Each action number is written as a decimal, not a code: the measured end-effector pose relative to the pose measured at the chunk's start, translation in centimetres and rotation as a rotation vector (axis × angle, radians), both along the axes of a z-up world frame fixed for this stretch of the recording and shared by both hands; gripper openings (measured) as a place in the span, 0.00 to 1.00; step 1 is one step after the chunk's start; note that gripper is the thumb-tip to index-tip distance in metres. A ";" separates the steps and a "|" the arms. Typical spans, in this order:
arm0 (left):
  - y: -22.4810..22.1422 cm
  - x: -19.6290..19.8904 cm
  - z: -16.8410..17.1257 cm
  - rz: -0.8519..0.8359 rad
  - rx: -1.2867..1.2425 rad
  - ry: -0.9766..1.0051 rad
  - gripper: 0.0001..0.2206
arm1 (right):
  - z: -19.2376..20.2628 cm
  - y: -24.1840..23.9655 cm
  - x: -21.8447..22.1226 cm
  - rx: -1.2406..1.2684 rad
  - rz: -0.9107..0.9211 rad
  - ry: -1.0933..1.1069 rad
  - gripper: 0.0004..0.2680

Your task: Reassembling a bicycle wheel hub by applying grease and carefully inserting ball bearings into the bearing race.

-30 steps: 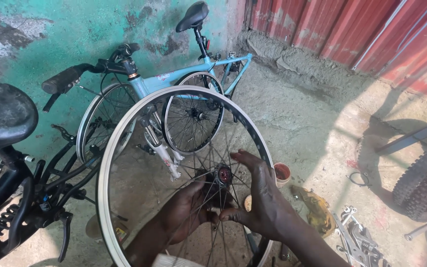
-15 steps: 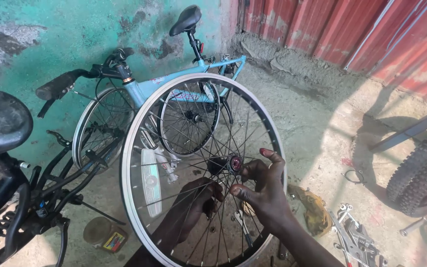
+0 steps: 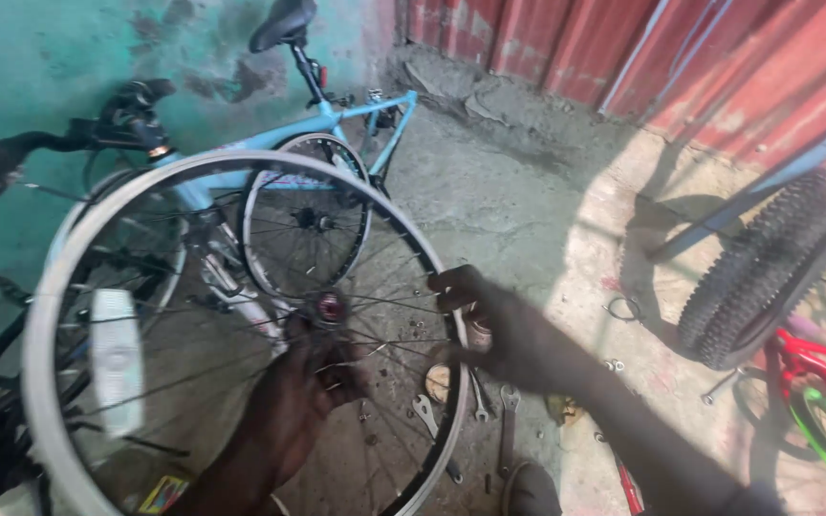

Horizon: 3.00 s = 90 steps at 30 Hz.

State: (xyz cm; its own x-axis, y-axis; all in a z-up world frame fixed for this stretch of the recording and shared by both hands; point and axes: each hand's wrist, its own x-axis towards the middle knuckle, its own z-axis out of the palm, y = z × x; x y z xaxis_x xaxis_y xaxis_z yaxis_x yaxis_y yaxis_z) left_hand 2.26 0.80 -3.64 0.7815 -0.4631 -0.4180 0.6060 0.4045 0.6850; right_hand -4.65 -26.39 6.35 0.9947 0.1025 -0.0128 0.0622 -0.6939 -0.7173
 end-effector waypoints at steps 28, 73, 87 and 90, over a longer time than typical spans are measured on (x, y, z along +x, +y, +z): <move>8.2 7.3 -6.9 -0.080 0.146 -0.058 0.23 | -50.7 -5.5 -0.4 -0.312 0.055 -0.114 0.33; 7.8 6.5 -9.4 -0.125 0.247 0.126 0.22 | -50.2 -4.8 -0.3 -0.431 0.115 0.004 0.32; 7.1 6.1 -8.9 -0.089 0.309 0.147 0.25 | -49.9 -5.2 0.6 -0.156 -0.041 -0.095 0.19; 6.9 6.2 -8.9 -0.106 0.267 0.143 0.23 | -50.1 -4.9 0.5 -0.245 -0.023 0.007 0.26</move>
